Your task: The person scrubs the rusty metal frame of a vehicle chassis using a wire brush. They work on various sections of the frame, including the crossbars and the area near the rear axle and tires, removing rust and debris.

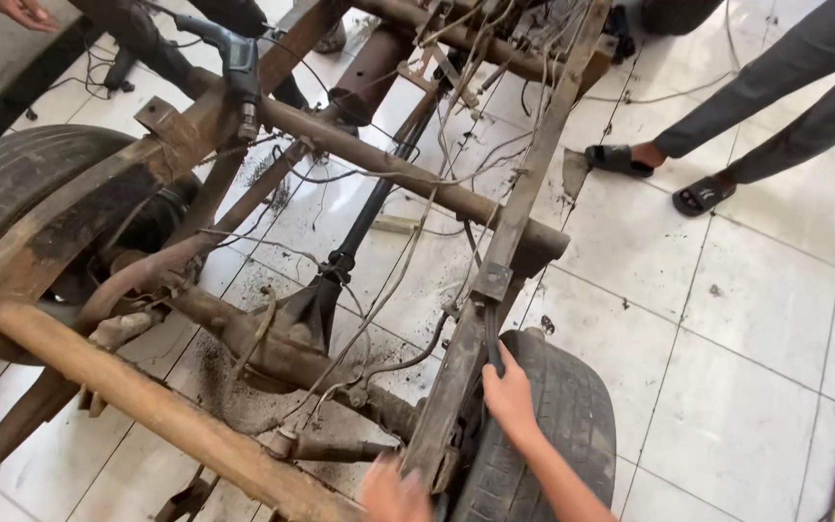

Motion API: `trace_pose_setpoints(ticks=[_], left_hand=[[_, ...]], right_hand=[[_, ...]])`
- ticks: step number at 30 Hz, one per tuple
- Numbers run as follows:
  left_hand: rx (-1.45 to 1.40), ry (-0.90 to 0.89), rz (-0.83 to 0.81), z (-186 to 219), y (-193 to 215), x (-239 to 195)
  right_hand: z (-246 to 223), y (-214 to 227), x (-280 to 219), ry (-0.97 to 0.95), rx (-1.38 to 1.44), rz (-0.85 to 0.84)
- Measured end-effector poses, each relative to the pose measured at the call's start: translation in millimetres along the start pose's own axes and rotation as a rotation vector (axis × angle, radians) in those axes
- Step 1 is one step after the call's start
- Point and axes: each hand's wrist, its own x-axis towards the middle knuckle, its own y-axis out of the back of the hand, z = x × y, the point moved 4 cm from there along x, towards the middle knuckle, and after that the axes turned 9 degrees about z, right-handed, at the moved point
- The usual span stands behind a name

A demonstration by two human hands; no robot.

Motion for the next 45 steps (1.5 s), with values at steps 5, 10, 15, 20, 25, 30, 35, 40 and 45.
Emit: trace_pose_setpoints(ticks=[5, 10, 15, 20, 25, 30, 35, 40, 45], left_hand=[[-0.050, -0.037, -0.169, 144, -32, 148], [0.265, 0.066, -0.479, 116, -91, 153], [0.219, -0.002, -0.392, 146, -76, 185], [0.296, 0.067, -0.444, 120, -87, 155], [0.276, 0.049, -0.437, 123, -88, 162], [0.257, 0.032, -0.474, 110, -94, 151], [0.154, -0.082, -0.321, 106, -107, 156], [0.282, 0.055, -0.456, 113, -86, 151], [0.259, 0.038, -0.453, 130, -84, 158]], right_hand=[[-16, 0, -36, -0.209, 0.254, 0.163], [-29, -11, 42, -0.129, 0.054, 0.187], [29, -14, 26, 0.299, 0.226, 0.232], [-48, 9, 48, -0.161, 0.008, 0.092], [-65, 14, -12, -0.121, -0.160, 0.130], [-52, -14, 22, 0.083, -0.112, 0.332], [-39, -2, -13, -0.011, -0.182, 0.242], [-3, -14, 21, 0.013, 0.016, 0.195], [-2, 19, 33, -0.035, 0.137, 0.122]])
